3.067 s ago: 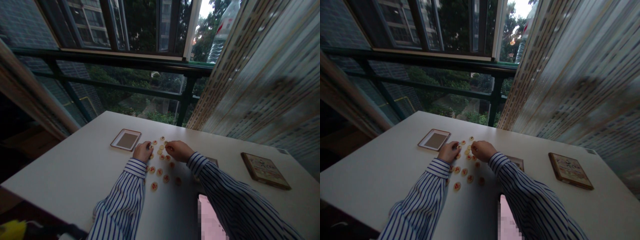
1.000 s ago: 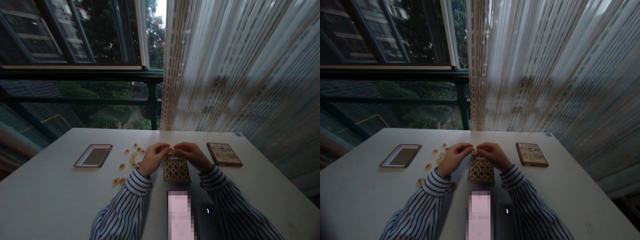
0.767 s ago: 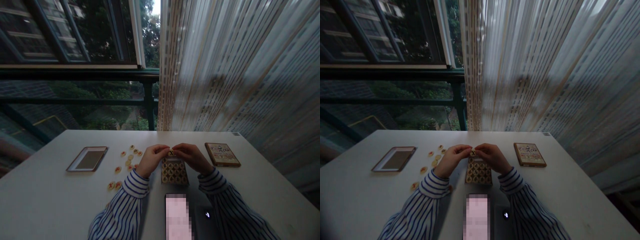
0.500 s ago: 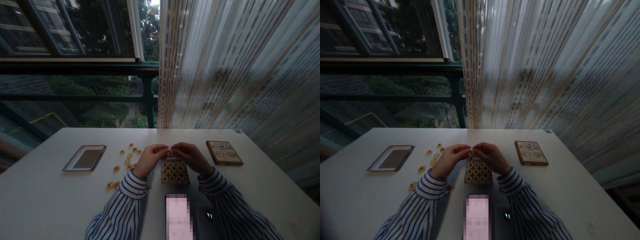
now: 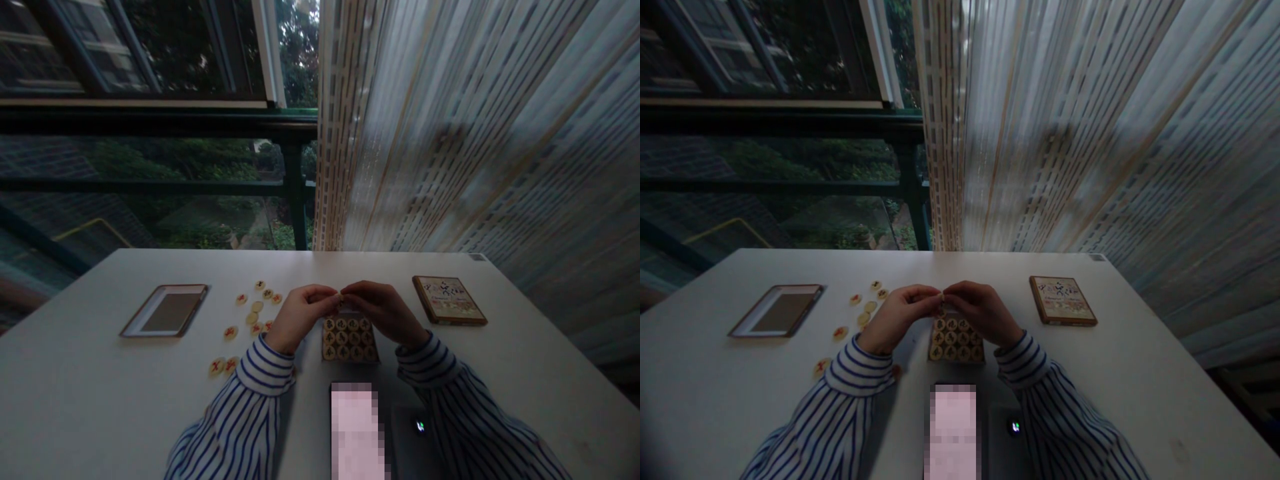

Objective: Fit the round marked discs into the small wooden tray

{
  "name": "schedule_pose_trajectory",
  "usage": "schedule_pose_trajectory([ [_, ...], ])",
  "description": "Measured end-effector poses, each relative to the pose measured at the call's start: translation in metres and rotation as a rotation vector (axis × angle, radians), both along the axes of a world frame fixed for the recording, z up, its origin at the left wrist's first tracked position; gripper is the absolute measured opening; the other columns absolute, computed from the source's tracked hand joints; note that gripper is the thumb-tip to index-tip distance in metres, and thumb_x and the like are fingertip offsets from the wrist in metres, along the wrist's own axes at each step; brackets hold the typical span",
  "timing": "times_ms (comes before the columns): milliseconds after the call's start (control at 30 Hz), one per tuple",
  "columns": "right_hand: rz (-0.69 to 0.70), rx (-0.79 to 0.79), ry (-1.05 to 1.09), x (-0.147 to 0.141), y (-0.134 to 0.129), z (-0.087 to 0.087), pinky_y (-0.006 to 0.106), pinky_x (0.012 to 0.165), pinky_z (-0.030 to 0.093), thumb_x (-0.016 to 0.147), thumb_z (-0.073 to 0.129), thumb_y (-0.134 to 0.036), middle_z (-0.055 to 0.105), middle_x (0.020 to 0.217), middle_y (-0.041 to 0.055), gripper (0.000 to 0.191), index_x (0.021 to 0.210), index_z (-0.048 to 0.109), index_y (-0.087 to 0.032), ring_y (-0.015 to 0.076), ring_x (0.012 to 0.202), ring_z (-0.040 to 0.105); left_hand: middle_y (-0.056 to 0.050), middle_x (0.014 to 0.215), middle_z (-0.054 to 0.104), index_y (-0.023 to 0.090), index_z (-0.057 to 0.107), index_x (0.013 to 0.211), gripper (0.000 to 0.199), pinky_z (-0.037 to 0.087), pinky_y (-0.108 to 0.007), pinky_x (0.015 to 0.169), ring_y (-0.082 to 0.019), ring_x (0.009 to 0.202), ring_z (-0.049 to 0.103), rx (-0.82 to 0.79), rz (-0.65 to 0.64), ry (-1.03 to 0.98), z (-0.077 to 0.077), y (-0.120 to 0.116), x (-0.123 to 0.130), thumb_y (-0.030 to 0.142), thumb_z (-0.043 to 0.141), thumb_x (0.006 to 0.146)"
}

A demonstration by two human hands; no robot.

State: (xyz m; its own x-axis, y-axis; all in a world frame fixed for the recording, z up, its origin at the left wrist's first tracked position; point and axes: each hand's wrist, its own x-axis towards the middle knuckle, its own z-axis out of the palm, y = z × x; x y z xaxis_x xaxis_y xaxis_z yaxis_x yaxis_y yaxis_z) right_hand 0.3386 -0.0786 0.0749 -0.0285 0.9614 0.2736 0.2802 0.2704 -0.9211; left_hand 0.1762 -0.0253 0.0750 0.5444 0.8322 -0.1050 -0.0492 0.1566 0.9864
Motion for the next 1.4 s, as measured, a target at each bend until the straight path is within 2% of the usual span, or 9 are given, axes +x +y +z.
schedule_pose_trajectory([
  [333, 0.031, 0.002, 0.040, -0.0023, -0.0006, 0.0006, 0.028, 0.070, 0.050, 0.076, 0.060, -0.031, 0.067, 0.083, 0.0045, 0.020, 0.089, 0.064, -0.017, 0.0146, 0.076, 0.061, -0.004, 0.071, 0.065, 0.010, 0.062, 0.082, 0.028, 0.047, -0.025, 0.065, -0.011, 0.063, 0.060, -0.016, 0.034, -0.044, 0.0014, -0.0013, -0.0001, 0.029, 0.070, 0.065],
  [733, -0.024, 0.048, -0.128, 0.0012, -0.0034, 0.0035, 0.027, 0.070, 0.050, 0.079, 0.057, -0.026, 0.069, 0.087, 0.0051, 0.020, 0.093, 0.066, -0.015, 0.0146, 0.077, 0.062, -0.003, 0.067, 0.065, 0.010, 0.064, 0.080, 0.023, 0.047, -0.024, 0.066, -0.011, 0.063, 0.059, 0.025, 0.025, 0.014, -0.0004, 0.0008, -0.0026, 0.031, 0.066, 0.069],
  [933, -0.013, 0.048, -0.120, 0.0002, -0.0038, 0.0025, 0.026, 0.069, 0.050, 0.079, 0.057, -0.025, 0.069, 0.086, 0.0050, 0.019, 0.092, 0.066, -0.015, 0.0145, 0.078, 0.062, -0.003, 0.070, 0.065, 0.010, 0.065, 0.081, 0.024, 0.047, -0.024, 0.066, -0.010, 0.063, 0.058, -0.006, 0.023, 0.004, 0.0029, -0.0002, -0.0010, 0.030, 0.068, 0.067],
  [1267, -0.038, 0.025, -0.017, -0.0017, -0.0007, -0.0010, 0.027, 0.066, 0.050, 0.076, 0.059, -0.033, 0.068, 0.081, 0.0046, 0.023, 0.091, 0.063, -0.017, 0.0146, 0.074, 0.062, -0.006, 0.079, 0.067, 0.010, 0.065, 0.089, 0.029, 0.048, -0.026, 0.071, -0.012, 0.068, 0.060, -0.032, 0.006, -0.050, -0.0018, 0.0008, -0.0016, 0.030, 0.067, 0.068],
  [1400, -0.040, 0.047, -0.069, -0.0012, -0.0020, 0.0004, 0.027, 0.066, 0.049, 0.077, 0.058, -0.031, 0.068, 0.083, 0.0047, 0.020, 0.089, 0.065, -0.016, 0.0143, 0.074, 0.061, -0.005, 0.076, 0.067, 0.010, 0.066, 0.086, 0.027, 0.048, -0.025, 0.071, -0.011, 0.068, 0.060, -0.039, -0.003, -0.052, -0.0009, 0.0011, -0.0017, 0.030, 0.067, 0.068],
])
